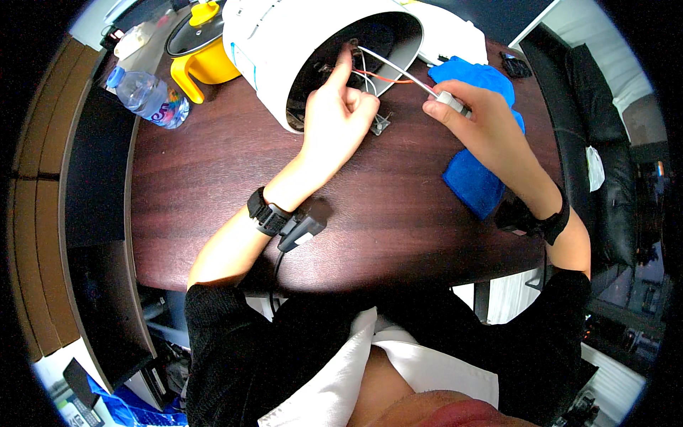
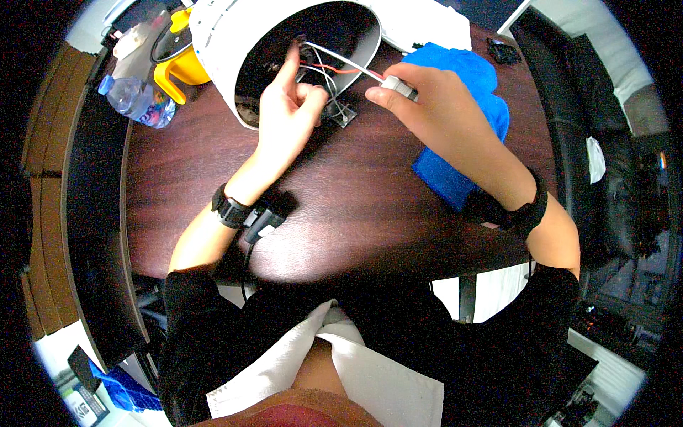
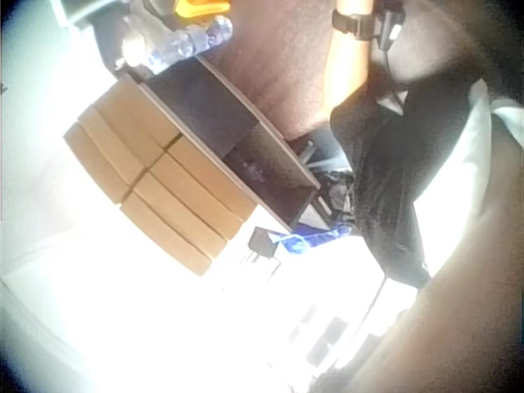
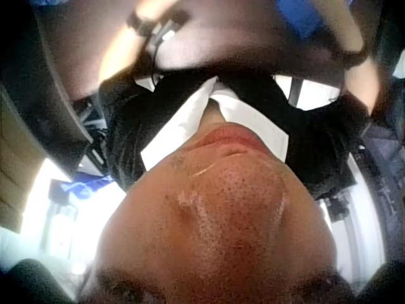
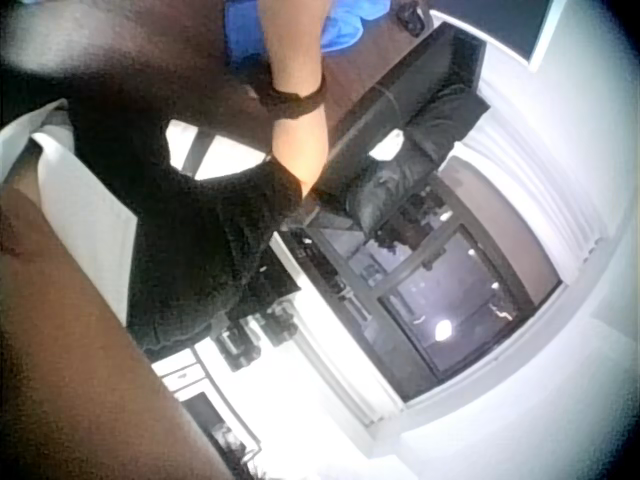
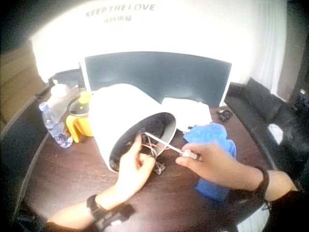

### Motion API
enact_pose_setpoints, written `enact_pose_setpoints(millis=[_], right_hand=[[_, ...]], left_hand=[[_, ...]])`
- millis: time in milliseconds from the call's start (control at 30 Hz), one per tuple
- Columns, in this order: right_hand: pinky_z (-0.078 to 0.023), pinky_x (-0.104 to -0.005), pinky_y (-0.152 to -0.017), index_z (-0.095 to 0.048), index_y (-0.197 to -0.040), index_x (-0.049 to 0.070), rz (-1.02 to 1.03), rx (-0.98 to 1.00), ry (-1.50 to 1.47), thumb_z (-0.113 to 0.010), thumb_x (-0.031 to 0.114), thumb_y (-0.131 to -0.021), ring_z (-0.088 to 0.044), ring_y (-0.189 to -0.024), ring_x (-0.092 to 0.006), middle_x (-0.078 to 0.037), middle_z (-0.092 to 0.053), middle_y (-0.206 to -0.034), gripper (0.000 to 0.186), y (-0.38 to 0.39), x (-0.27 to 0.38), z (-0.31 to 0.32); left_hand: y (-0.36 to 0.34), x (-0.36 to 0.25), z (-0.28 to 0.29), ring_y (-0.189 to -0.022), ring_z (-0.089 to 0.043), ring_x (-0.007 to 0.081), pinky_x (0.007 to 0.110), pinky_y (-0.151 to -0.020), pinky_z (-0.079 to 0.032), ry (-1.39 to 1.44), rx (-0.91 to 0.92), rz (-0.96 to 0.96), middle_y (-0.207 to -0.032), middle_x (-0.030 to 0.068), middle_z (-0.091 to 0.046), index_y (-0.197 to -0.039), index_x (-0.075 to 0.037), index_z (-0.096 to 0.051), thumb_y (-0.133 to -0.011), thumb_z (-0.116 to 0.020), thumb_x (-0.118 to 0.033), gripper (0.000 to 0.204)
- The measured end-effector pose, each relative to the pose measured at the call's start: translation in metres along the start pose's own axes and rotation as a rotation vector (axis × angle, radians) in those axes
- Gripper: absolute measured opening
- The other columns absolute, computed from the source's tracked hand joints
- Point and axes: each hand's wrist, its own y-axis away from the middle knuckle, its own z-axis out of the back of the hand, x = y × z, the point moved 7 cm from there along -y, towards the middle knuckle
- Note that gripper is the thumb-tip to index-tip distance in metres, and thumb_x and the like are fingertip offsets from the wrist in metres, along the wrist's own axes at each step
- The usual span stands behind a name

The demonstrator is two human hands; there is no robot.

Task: The person uses a screwdriver to adjust wires and components inside a white cylindrical device. They then wipe the interior of a circular metal cover with a blue cloth.

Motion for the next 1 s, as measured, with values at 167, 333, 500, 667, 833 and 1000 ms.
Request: enact_pose_setpoints(millis=[167, 333, 500, 667, 833, 1000], right_hand=[[-0.04, -0.0312, -0.053, -0.065, -0.09, 0.002, -0.241, 0.094, -0.253, -0.066, 0.027, -0.088, -0.054, -0.057, -0.0157, -0.008, -0.058, -0.063, 0.024, 0.006, -0.018, -0.025], [-0.03, -0.0197, -0.034, -0.06, -0.106, 0.004, -0.397, 0.192, -0.567, -0.053, 0.031, -0.098, -0.04, -0.041, -0.0032, 0.004, -0.045, -0.06, 0.029, 0.023, -0.024, -0.06], [-0.032, -0.0197, -0.035, -0.056, -0.109, 0.005, -0.627, 0.206, -0.967, -0.05, 0.034, -0.099, -0.042, -0.044, -0.0047, 0.001, -0.047, -0.066, 0.031, 0.036, 0.003, -0.079], [-0.033, -0.0227, -0.036, -0.054, -0.109, 0.006, -0.736, 0.227, -1.305, -0.052, 0.041, -0.097, -0.044, -0.047, -0.0071, 0.0, -0.048, -0.07, 0.037, 0.044, 0.019, -0.091], [-0.034, -0.0239, -0.038, -0.052, -0.113, 0.007, -0.779, 0.234, -1.569, -0.049, 0.042, -0.098, -0.045, -0.048, -0.0098, -0.002, -0.049, -0.072, 0.038, 0.047, 0.031, -0.102], [-0.033, -0.0237, -0.037, -0.053, -0.111, 0.004, -0.745, 0.31, -1.311, -0.049, 0.043, -0.098, -0.044, -0.047, -0.0083, -0.001, -0.048, -0.069, 0.04, 0.047, 0.013, -0.085]], left_hand=[[0.0, 0.0, -0.001, -0.047, -0.043, 0.0037, 0.02, -0.05, -0.041, 0.009, -0.002, -0.016, -0.051, -0.0008, -0.046, -0.143, 0.006, -0.029, -0.08, -0.057, -0.004, 0.07], [0.0, 0.0, -0.001, -0.047, -0.043, 0.0037, 0.021, -0.05, -0.041, 0.006, -0.006, -0.02, -0.051, -0.0007, -0.046, -0.143, 0.007, -0.029, -0.08, -0.057, -0.005, 0.07], [0.0, -0.002, 0.0, -0.047, -0.044, 0.004, 0.021, -0.05, -0.041, -0.018, -0.012, -0.052, -0.05, 0.0001, -0.046, -0.143, 0.007, -0.03, -0.08, -0.058, -0.005, 0.07], [-0.001, -0.002, -0.002, -0.046, -0.045, 0.0048, 0.022, -0.049, -0.042, -0.017, 0.01, -0.051, -0.051, 0.0017, -0.048, -0.143, 0.007, -0.029, -0.08, -0.058, -0.005, 0.07], [-0.001, -0.003, -0.003, -0.046, -0.045, 0.0049, 0.022, -0.049, -0.041, 0.052, 0.033, -0.044, -0.051, 0.0019, -0.048, -0.144, 0.006, -0.027, -0.08, -0.057, -0.005, 0.071], [0.0, -0.006, -0.001, -0.047, -0.043, 0.0046, 0.022, -0.049, -0.041, -0.007, 0.048, -0.081, -0.052, 0.0003, -0.046, -0.144, 0.005, -0.027, -0.082, -0.055, -0.004, 0.069]])
